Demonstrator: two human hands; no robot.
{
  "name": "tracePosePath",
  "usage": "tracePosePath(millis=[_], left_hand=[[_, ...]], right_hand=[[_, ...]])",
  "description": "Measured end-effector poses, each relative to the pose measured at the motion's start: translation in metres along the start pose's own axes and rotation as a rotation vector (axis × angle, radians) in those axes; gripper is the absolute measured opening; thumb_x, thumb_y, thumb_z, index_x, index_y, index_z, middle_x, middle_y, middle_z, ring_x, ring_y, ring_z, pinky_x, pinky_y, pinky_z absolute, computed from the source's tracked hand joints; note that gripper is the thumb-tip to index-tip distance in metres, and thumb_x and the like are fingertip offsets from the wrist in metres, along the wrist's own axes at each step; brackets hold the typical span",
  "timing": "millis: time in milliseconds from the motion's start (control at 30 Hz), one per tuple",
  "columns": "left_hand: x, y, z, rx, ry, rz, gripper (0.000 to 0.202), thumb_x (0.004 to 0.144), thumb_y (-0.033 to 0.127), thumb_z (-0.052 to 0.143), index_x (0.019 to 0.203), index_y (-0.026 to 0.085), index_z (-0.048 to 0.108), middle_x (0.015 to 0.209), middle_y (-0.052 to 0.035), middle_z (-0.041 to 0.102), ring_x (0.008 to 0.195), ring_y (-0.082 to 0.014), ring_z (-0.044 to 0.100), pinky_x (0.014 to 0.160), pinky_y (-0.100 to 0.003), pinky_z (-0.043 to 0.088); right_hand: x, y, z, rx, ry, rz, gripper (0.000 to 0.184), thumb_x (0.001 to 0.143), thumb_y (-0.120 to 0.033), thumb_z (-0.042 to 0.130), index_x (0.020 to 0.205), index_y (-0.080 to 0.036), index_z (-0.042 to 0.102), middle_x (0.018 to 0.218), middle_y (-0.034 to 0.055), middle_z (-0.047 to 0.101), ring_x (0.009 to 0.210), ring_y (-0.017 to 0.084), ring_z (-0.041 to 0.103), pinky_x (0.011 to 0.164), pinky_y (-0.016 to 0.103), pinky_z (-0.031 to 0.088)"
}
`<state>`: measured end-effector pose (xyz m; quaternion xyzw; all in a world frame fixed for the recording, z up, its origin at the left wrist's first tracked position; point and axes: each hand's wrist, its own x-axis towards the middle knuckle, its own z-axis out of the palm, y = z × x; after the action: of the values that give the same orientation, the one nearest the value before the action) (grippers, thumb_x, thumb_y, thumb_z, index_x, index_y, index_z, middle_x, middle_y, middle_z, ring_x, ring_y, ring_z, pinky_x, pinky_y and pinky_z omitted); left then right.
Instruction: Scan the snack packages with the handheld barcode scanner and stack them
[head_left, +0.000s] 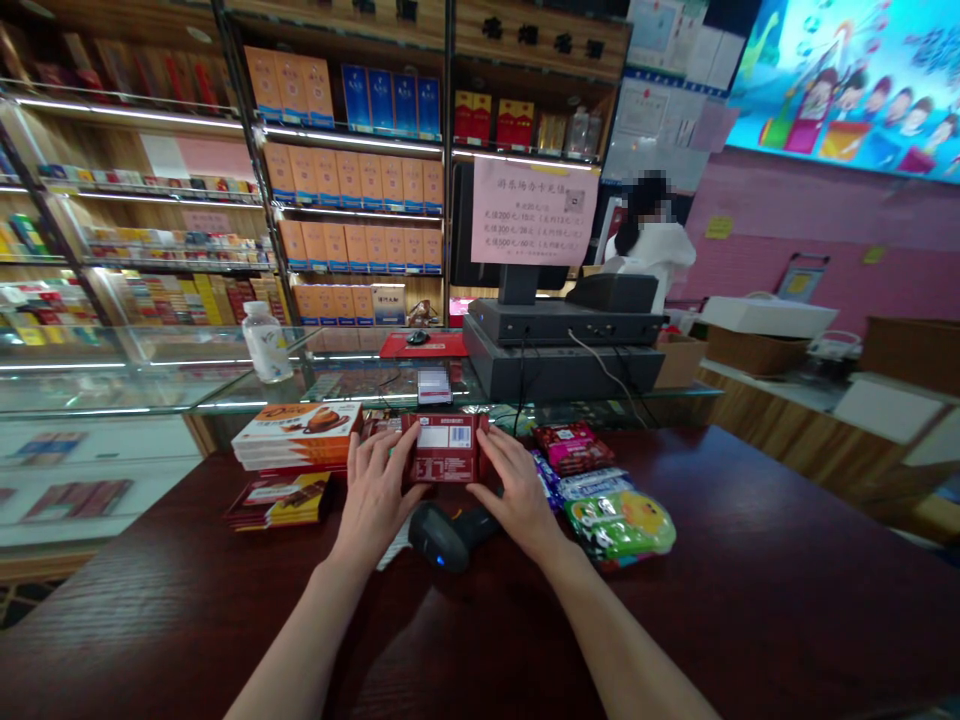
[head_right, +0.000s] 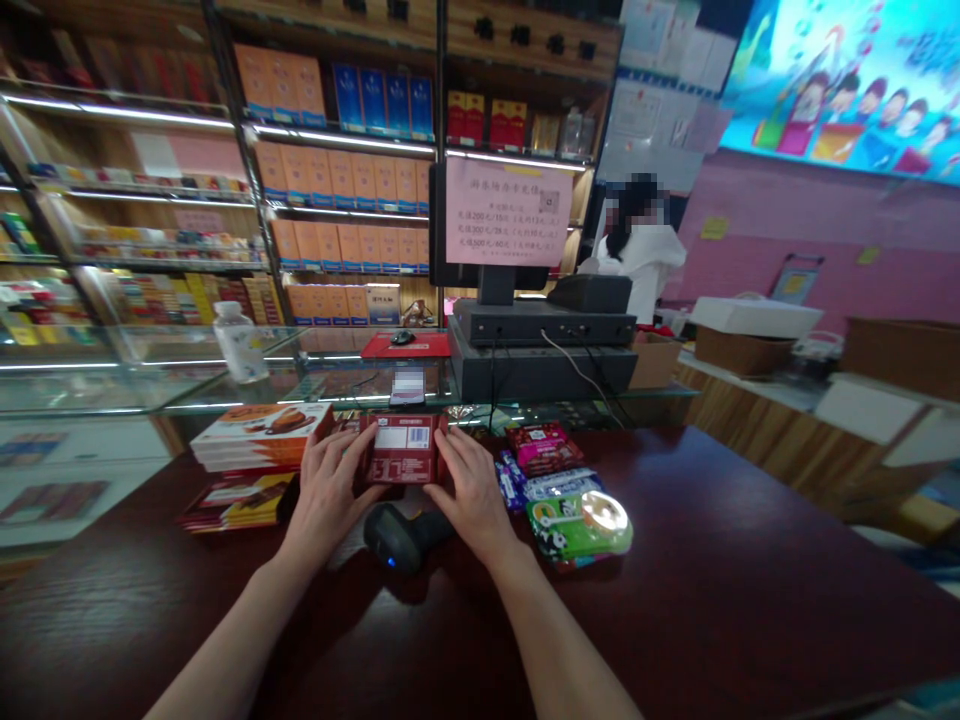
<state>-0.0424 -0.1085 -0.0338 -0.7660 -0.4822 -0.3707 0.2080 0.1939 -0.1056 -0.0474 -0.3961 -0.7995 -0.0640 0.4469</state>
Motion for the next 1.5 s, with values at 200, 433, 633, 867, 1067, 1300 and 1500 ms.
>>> tracePosePath(millis=[200,433,633,867,1067,1300,1500], left_hand=[[0.0,0.007,-0.006,0.071,0.007,-0.082,0.09,0.08,0.036,0.072,0.155,0.024,0.025,0.126,-0.0119,0.057,0.123,-0.0322,0.049,0.118,-0.062,0.02],[0.004,0.006,-0.014,0.075,0.03,-0.071,0.088,0.078,0.029,0.072,0.154,0.023,0.027,0.155,-0.0153,0.037,0.147,-0.0359,0.027,0.121,-0.06,0.011],[0.003,-0.004,-0.013,0.035,-0.054,0.031,0.088,0.082,0.031,0.069,0.156,0.024,0.022,0.155,-0.0108,0.043,0.15,-0.0335,0.021,0.122,-0.06,0.002],[0.003,-0.007,-0.011,0.019,-0.04,0.013,0.081,0.08,0.033,0.07,0.15,0.02,0.031,0.147,-0.0136,0.05,0.144,-0.0324,0.035,0.122,-0.059,0.003],[0.0,-0.016,-0.011,0.027,-0.043,-0.067,0.076,0.08,0.028,0.068,0.148,0.022,0.034,0.146,-0.0129,0.05,0.142,-0.0316,0.037,0.122,-0.059,0.005],[-0.003,-0.029,-0.012,0.031,-0.047,-0.132,0.082,0.081,0.025,0.065,0.153,0.023,0.026,0.149,-0.0135,0.046,0.141,-0.0327,0.039,0.121,-0.061,0.006],[-0.003,-0.036,-0.015,0.046,-0.036,-0.151,0.082,0.082,0.026,0.063,0.154,0.023,0.025,0.15,-0.0149,0.045,0.141,-0.033,0.039,0.121,-0.06,0.007]], right_hand=[[0.003,-0.007,-0.002,-0.078,0.008,-0.088,0.076,0.091,-0.027,0.064,0.156,-0.023,0.025,0.144,0.0142,0.052,0.139,0.031,0.043,0.111,0.053,0.039],[0.006,-0.015,-0.007,-0.097,0.039,-0.147,0.074,0.094,-0.025,0.06,0.157,-0.024,0.022,0.144,0.0127,0.054,0.139,0.029,0.044,0.113,0.052,0.037],[0.005,-0.014,-0.007,-0.08,0.006,-0.173,0.073,0.094,-0.023,0.059,0.157,-0.024,0.022,0.143,0.0118,0.055,0.139,0.028,0.044,0.113,0.051,0.038],[0.004,-0.014,-0.001,-0.029,-0.023,-0.107,0.068,0.094,-0.02,0.057,0.155,-0.025,0.027,0.149,0.0097,0.05,0.141,0.025,0.041,0.114,0.049,0.039],[0.002,-0.004,-0.01,0.062,-0.072,-0.029,0.058,0.094,-0.018,0.054,0.15,-0.025,0.039,0.146,0.0086,0.054,0.139,0.024,0.044,0.114,0.049,0.038],[-0.003,0.013,-0.033,0.22,-0.4,0.158,0.048,0.086,-0.019,0.063,0.133,-0.027,0.061,0.136,0.0092,0.063,0.129,0.025,0.056,0.11,0.048,0.043],[-0.007,0.01,-0.038,0.211,-0.598,0.163,0.07,0.075,-0.025,0.075,0.141,-0.029,0.053,0.147,0.0104,0.054,0.139,0.03,0.046,0.117,0.057,0.029]])
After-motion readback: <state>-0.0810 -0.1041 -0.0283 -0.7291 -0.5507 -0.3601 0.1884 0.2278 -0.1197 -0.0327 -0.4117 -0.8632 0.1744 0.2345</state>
